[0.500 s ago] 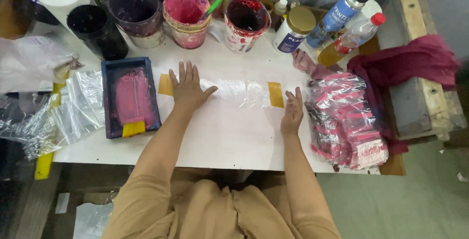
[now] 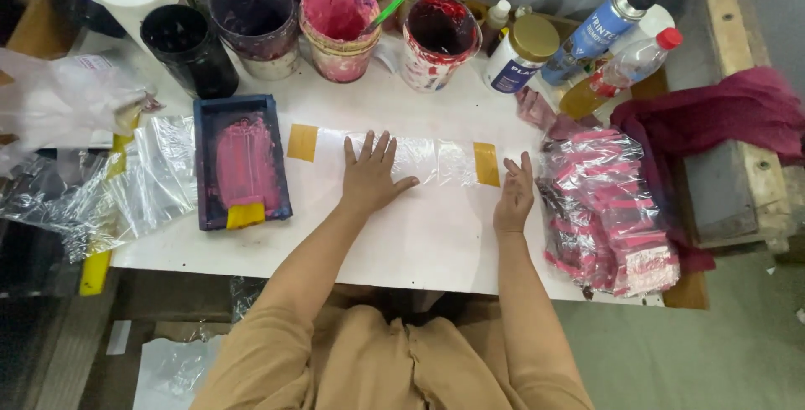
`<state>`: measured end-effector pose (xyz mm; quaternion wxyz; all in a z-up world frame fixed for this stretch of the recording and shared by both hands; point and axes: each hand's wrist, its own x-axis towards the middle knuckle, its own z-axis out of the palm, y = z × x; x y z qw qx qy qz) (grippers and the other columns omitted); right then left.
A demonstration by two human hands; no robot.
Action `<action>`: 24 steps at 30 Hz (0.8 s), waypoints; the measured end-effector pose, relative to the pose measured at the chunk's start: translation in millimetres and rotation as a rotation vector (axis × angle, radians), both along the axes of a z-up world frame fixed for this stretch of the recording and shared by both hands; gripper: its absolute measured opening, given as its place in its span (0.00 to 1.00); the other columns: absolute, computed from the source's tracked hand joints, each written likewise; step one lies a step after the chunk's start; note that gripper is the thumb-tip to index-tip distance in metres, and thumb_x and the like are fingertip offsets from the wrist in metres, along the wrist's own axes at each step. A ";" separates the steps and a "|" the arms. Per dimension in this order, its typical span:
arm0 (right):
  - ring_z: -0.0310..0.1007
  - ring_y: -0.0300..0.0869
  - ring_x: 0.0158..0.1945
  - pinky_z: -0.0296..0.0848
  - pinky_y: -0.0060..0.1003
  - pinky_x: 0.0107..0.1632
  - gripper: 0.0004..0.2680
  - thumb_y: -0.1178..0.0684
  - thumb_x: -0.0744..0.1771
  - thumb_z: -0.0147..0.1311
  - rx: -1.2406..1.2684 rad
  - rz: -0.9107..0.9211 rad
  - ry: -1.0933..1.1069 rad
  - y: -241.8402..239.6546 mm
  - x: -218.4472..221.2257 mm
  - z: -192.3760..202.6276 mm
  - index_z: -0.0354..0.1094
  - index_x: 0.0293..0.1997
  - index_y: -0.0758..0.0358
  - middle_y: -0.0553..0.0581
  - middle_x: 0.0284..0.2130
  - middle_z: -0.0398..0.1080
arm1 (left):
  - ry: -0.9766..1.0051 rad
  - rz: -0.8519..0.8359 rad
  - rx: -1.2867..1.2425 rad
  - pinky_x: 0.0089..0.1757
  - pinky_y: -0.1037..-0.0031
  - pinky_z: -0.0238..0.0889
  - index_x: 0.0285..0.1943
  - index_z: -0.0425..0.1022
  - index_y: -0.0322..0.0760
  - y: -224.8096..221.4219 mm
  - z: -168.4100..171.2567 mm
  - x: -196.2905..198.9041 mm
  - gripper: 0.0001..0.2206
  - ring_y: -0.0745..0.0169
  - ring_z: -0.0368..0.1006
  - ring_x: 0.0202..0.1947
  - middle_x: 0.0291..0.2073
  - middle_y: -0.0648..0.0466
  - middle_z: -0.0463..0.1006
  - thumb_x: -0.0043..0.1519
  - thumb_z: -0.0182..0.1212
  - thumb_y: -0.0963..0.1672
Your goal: Manually screen printing a pink design onto small plastic bags using a screen frame and a squeegee.
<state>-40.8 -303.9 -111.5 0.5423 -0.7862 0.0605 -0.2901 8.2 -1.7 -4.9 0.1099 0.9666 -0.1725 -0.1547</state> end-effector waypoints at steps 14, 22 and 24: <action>0.26 0.61 0.79 0.23 0.63 0.74 0.36 0.14 0.63 0.25 -1.148 0.601 0.491 123.1 86.2 57.2 0.48 0.77 0.36 0.65 0.78 0.30 | 0.129 -0.124 0.026 0.69 0.43 0.21 0.80 0.46 0.40 30.5 36.5 -53.7 0.42 0.45 0.33 0.79 0.79 0.46 0.44 0.64 0.32 0.66; 0.29 0.59 0.80 0.23 0.61 0.75 0.34 0.13 0.61 0.27 -1.296 0.720 0.529 137.6 129.3 58.0 0.41 0.76 0.22 0.58 0.78 0.33 | 0.161 -0.149 0.029 0.69 0.44 0.21 0.80 0.45 0.40 33.5 32.5 -50.4 0.43 0.45 0.32 0.79 0.79 0.47 0.42 0.64 0.28 0.66; 0.28 0.58 0.80 0.22 0.59 0.75 0.36 0.12 0.61 0.25 -1.250 0.734 0.548 137.0 132.4 63.9 0.42 0.78 0.28 0.60 0.78 0.32 | 0.138 -0.140 0.007 0.70 0.45 0.23 0.80 0.47 0.39 34.4 31.9 -50.1 0.44 0.45 0.33 0.79 0.79 0.47 0.44 0.63 0.28 0.67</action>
